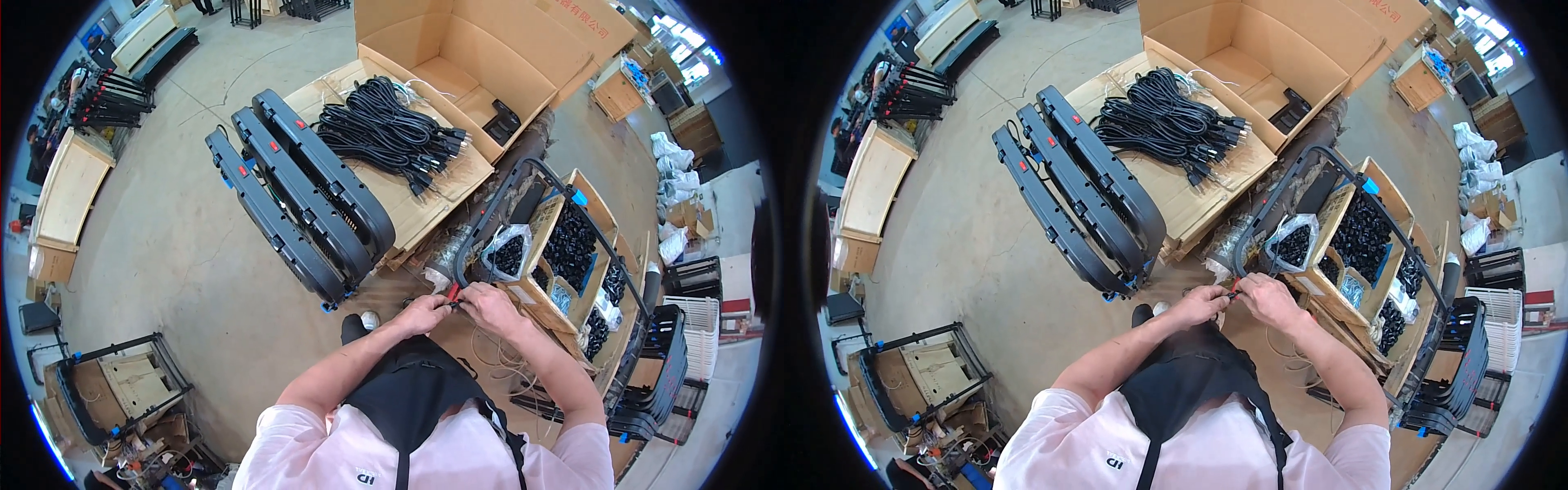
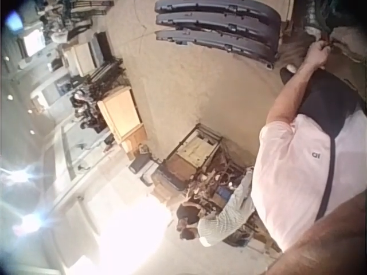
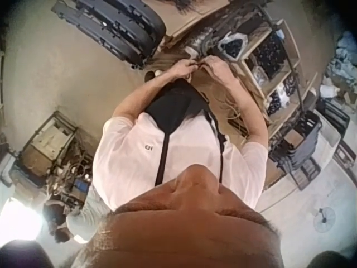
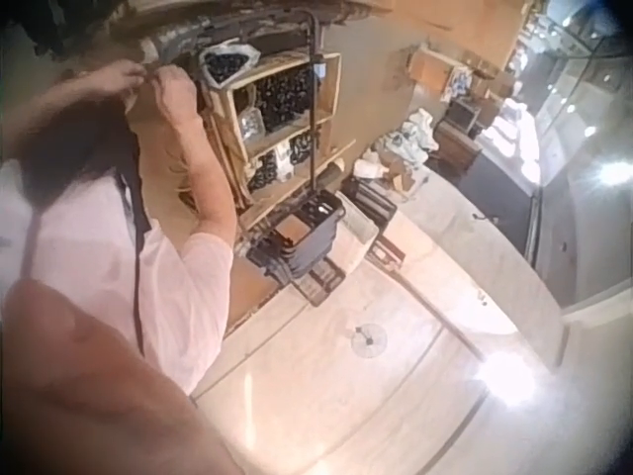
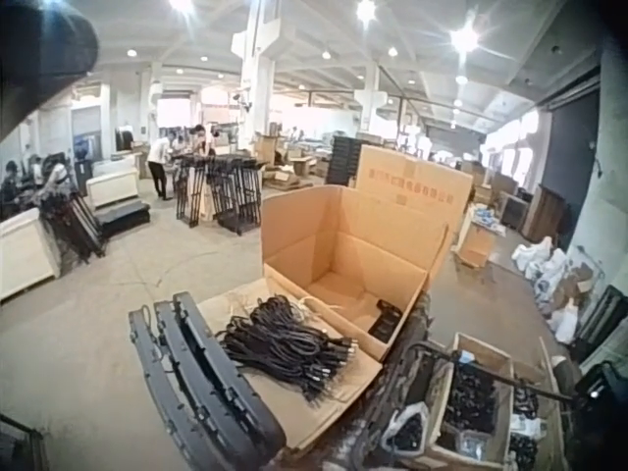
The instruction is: Assembling appliance base components by connecting wires and using a pneumatic screwdriver to secure parts.
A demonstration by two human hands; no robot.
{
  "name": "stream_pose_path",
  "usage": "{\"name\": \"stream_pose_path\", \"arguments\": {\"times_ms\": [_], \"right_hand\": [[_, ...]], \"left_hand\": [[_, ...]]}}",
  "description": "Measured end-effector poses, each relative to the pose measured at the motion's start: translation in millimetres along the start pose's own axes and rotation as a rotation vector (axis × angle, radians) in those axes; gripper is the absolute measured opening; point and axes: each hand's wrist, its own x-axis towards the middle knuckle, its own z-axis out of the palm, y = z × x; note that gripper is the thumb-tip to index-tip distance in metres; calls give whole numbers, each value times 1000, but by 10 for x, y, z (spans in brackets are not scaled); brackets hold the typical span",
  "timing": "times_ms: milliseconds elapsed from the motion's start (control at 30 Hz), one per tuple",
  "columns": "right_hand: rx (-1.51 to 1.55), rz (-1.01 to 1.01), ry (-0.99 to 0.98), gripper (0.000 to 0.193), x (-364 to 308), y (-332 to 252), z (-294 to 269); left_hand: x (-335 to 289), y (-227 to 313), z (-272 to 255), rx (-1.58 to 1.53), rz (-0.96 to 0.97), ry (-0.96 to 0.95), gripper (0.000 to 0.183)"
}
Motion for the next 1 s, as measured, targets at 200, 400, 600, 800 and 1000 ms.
{"name": "stream_pose_path", "arguments": {"times_ms": [200,400,600,800,1000], "right_hand": [[14,-283,171,23,28,54,2],[13,-274,104,21,67,100,41],[-62,-198,46,14,72,74,74],[-50,-111,36,22,-13,68,190],[381,408,120,25,-352,-385,470]], "left_hand": [[34,18,-48,8,18,-1,32],[103,-70,-33,-19,-41,-16,33],[37,85,-12,14,-47,18,33],[61,91,-23,117,-77,32,39],[39,32,-67,242,-51,110,37]]}}
